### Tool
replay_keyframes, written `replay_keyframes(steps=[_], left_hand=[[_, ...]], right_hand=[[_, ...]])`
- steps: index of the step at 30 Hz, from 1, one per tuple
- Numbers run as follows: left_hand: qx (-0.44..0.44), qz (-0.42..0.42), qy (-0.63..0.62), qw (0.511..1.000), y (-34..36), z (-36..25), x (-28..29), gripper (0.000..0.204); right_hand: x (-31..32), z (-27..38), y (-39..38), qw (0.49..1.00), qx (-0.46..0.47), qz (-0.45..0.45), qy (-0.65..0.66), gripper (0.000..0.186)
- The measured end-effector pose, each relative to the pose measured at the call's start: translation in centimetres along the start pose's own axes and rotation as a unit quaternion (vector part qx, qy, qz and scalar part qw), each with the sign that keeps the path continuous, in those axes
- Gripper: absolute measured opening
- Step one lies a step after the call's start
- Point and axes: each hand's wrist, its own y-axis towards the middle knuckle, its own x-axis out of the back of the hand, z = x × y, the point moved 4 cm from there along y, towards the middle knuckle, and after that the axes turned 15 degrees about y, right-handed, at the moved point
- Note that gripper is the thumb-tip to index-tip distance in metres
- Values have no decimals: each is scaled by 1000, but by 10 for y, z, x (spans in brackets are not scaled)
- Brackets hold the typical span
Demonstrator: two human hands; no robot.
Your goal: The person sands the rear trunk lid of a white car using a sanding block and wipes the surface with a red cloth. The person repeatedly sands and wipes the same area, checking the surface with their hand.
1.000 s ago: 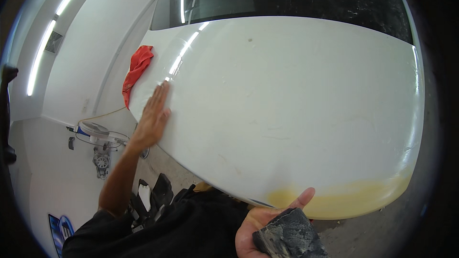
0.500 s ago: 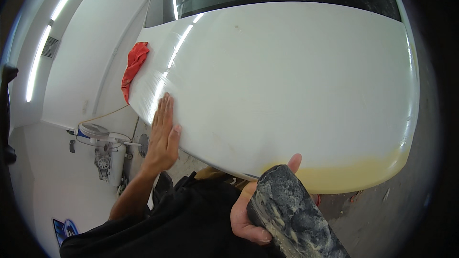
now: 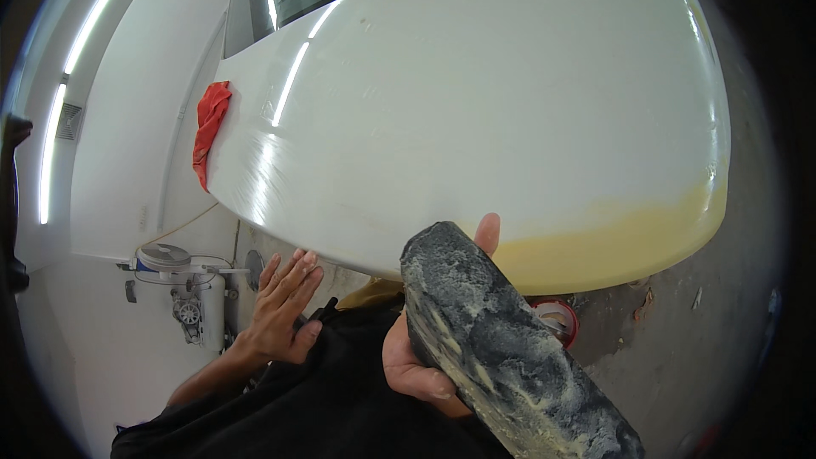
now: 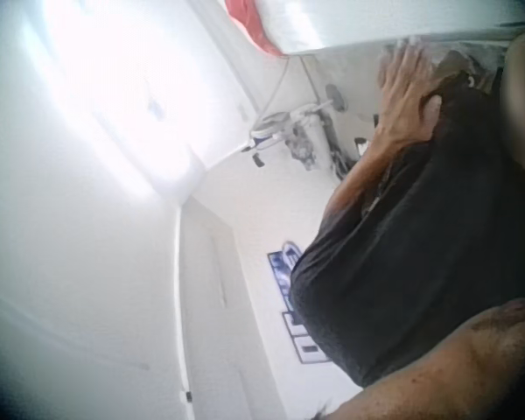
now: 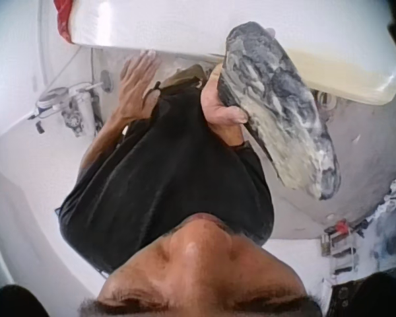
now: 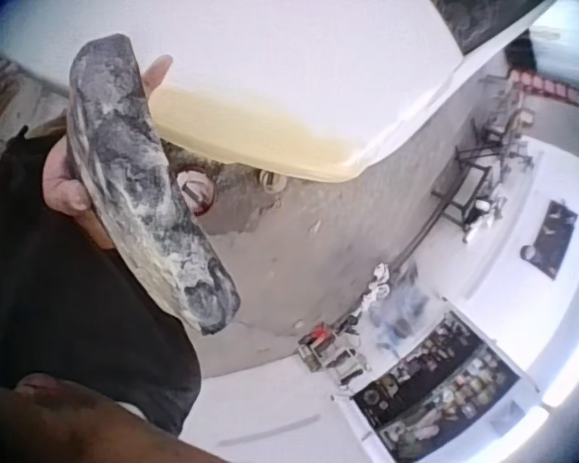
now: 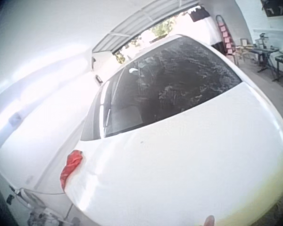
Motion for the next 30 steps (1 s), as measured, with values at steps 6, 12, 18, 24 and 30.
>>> replay_keyframes(steps=[6, 12, 18, 24, 30], left_hand=[[88, -98, 63, 989, -3, 83, -24, 63], [269, -8, 43, 962, 119, 198, 5, 67], [52, -79, 58, 994, 161, 64, 11, 73], [-156, 99, 59, 981, 89, -21, 15, 71], [15, 28, 4, 999, 93, 70, 22, 70]], right_hand=[[2, -2, -2, 1000, -1, -10, -9, 82], [-2, 2, -6, 999, -19, -30, -29, 81], [-4, 8, -7, 994, -23, -60, -89, 79], [-3, 10, -3, 992, -22, -102, -70, 78], [-3, 5, -7, 982, -4, -168, -88, 77]])
